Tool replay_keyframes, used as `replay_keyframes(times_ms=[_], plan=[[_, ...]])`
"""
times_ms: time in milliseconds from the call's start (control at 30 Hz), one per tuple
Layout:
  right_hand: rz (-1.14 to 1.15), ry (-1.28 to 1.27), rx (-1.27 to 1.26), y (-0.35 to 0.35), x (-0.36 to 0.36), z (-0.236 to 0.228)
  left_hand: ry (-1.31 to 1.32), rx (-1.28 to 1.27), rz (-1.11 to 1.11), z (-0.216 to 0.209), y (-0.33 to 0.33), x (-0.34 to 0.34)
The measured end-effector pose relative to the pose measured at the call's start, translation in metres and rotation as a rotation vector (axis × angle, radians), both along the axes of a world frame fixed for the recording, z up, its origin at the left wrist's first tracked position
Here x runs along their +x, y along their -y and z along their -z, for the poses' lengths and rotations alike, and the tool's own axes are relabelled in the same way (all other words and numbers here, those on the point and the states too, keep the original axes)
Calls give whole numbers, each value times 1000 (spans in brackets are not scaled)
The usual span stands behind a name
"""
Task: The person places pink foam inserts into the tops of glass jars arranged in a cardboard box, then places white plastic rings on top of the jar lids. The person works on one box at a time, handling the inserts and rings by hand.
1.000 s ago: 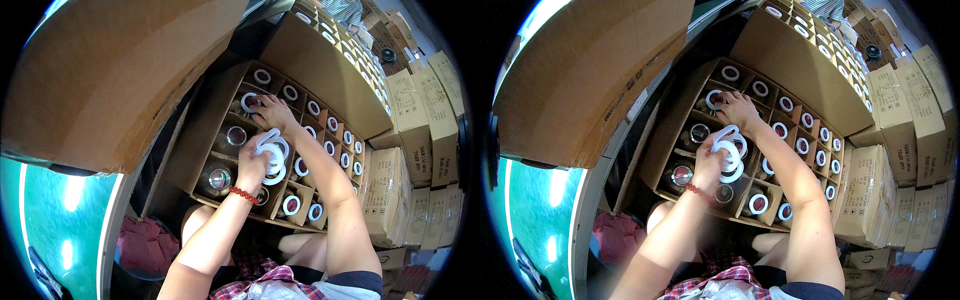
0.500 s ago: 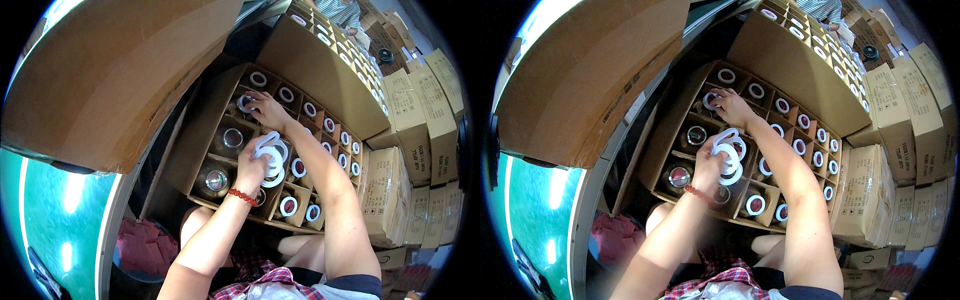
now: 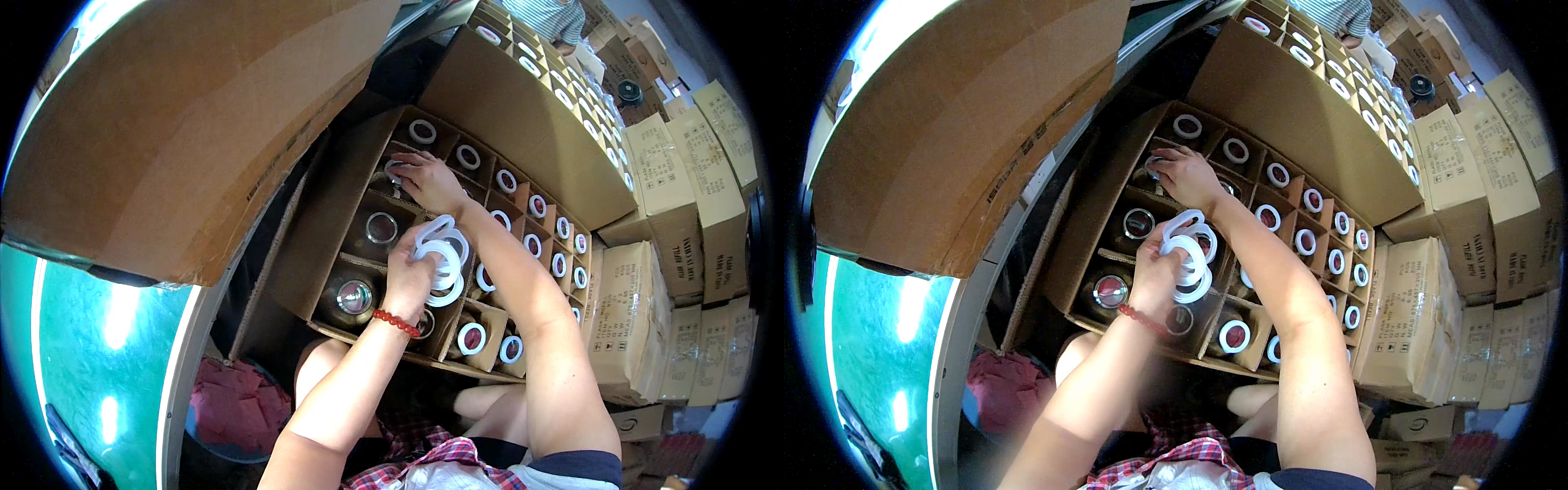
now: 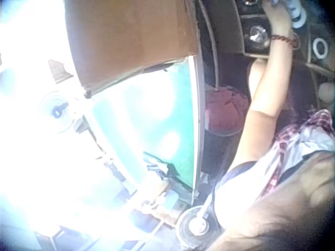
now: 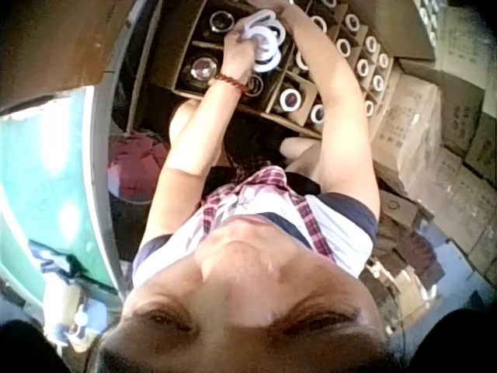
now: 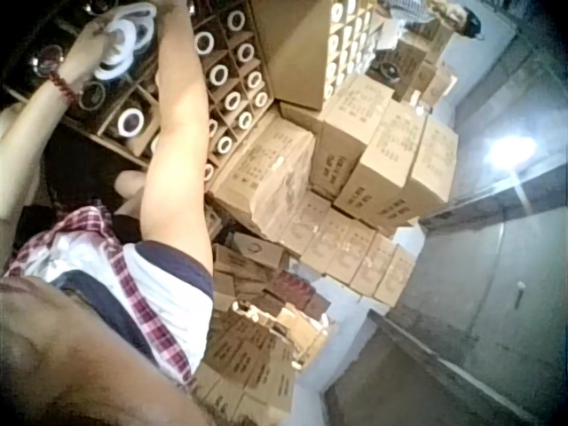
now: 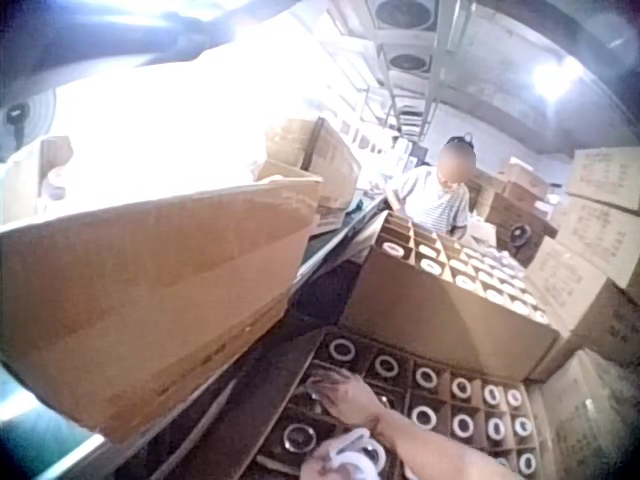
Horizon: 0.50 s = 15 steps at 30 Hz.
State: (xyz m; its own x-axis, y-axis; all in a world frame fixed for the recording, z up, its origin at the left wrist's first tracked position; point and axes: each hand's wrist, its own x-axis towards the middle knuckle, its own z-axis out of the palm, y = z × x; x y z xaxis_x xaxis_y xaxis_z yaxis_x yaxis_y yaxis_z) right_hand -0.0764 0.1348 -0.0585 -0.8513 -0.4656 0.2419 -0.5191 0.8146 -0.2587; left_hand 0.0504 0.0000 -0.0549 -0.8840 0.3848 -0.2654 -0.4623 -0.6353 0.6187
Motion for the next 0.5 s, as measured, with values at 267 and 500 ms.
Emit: replay_keyframes(times_ms=[267,500], plan=[[-13,97,-77,-10,1,-3,-2,-10,-3,-5,4,0],[275,295,-683,-9,30,-54,39,24,-73,-4,11,-2]])
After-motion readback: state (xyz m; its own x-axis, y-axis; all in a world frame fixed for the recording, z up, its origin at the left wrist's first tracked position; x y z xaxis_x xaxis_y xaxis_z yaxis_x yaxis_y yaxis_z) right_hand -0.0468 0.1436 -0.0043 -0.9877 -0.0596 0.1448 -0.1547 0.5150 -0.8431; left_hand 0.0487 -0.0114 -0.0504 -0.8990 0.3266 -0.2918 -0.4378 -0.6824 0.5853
